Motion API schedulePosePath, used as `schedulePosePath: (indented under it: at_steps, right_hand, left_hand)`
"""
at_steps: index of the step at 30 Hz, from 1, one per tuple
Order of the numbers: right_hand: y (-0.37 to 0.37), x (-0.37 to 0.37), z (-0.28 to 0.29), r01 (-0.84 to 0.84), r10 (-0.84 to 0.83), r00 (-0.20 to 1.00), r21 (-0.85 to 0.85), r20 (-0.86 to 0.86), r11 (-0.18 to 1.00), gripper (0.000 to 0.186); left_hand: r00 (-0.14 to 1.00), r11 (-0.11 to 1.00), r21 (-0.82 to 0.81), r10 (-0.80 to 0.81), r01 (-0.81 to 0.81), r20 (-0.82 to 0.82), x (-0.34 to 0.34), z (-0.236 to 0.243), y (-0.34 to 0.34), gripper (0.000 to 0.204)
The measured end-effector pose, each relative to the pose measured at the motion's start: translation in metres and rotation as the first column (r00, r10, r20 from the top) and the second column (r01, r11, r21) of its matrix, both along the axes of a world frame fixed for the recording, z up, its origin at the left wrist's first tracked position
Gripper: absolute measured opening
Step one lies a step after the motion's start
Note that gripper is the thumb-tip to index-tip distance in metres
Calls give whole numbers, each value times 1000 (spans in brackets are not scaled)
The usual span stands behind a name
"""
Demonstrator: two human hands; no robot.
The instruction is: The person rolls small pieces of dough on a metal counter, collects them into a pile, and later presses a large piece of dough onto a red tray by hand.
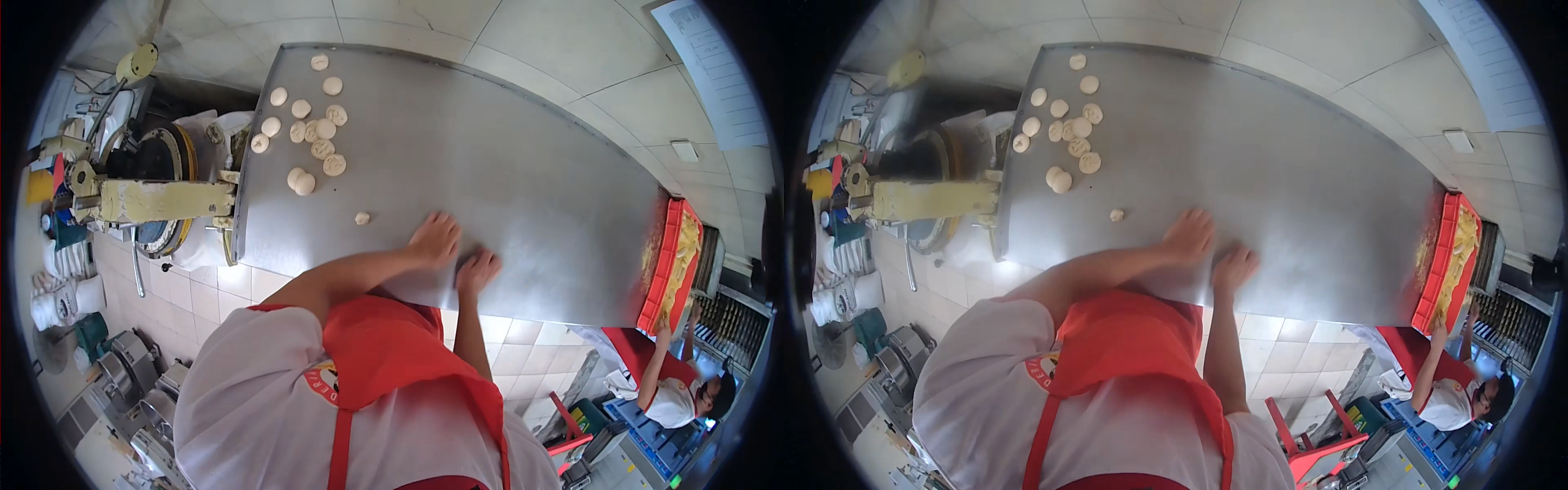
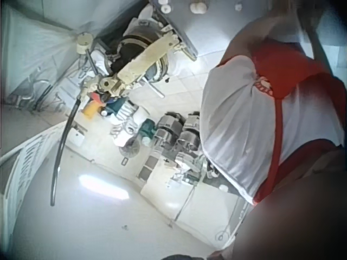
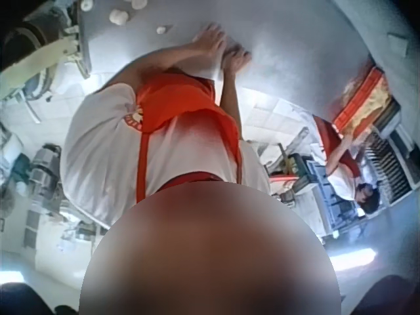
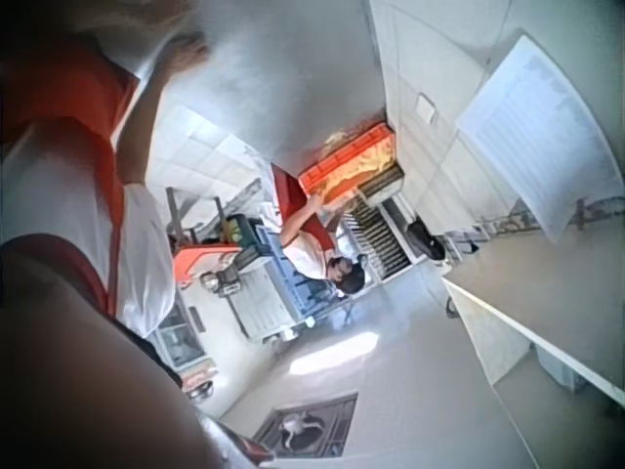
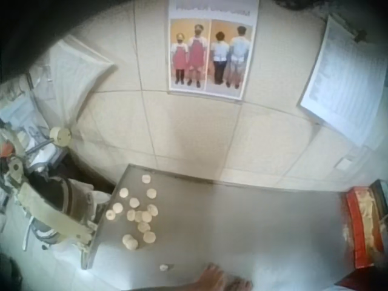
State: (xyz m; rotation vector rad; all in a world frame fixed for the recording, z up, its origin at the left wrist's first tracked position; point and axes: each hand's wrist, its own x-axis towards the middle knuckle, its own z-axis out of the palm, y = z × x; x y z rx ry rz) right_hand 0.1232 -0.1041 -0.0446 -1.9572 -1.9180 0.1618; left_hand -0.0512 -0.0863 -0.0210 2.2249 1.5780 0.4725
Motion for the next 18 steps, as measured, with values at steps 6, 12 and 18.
schedulePosePath:
  at_steps: [6,12,18]
  right_hand:
    - [16,90,4,124,-116,966,-20,233,992,15]
    - [129,59,0,94,-116,991,250,74,964,11]
    - [0,14,-2,-169,167,985,24,45,985,16]
  left_hand:
    - [973,991,-133,-11,-20,-229,-72,5,-14,30]
    - [976,976,-66,200,-205,-81,-7,-2,108,31]
    - [998,989,-137,51,-55,-30,-6,13,-4,26]
